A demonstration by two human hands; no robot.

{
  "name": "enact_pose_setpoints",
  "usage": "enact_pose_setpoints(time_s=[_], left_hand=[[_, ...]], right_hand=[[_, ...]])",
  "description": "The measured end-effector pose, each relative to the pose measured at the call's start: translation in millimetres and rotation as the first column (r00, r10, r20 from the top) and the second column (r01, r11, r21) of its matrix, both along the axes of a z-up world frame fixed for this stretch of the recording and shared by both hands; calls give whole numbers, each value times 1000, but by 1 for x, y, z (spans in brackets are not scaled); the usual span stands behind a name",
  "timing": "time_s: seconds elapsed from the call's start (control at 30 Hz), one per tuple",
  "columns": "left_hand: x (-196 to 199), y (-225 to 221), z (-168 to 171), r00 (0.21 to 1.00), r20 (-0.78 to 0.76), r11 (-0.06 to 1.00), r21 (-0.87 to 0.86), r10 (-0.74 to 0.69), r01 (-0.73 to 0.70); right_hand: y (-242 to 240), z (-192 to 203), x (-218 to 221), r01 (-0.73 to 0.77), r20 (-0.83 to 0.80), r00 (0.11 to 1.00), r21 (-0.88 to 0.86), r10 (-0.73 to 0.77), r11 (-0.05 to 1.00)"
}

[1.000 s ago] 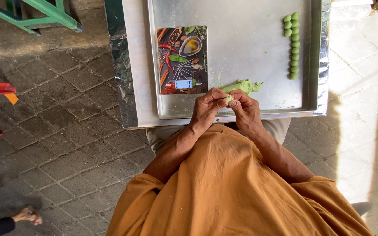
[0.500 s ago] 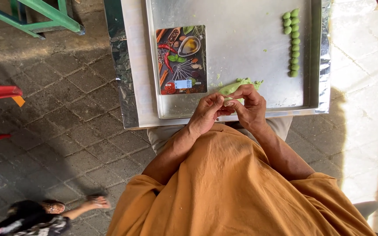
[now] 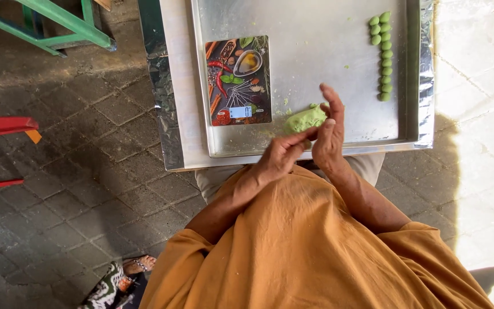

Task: The person is pinching off small pieces of green dough from a larger mass, rolling each piece into a small ball between their palms, and then placing the balls in organized rows on a metal tray.

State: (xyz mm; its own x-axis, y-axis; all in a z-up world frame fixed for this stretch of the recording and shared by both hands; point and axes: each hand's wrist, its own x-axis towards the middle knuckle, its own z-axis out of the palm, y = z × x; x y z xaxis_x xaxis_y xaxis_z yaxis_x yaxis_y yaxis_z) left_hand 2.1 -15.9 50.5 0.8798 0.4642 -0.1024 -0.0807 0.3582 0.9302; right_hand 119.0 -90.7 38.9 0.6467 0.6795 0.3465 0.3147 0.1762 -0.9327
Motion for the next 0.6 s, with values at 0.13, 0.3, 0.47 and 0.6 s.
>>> enact_pose_setpoints(time_s=[0.13,0.3,0.47,0.6], left_hand=[[22,-4,-13,939,327,994,64,-108,92],[29,7,22,948,304,995,3,-96,99],[36,-10,-14,935,344,990,-83,-81,116],[39,7,28,906,413,995,11,-97,101]], right_hand=[[10,-28,-1,45,356,934,-139,7,989],[13,12,-3,-90,320,939,-117,123,989],[15,27,7,-247,277,925,-81,260,966],[22,-4,18,-27,617,783,-82,72,996]])
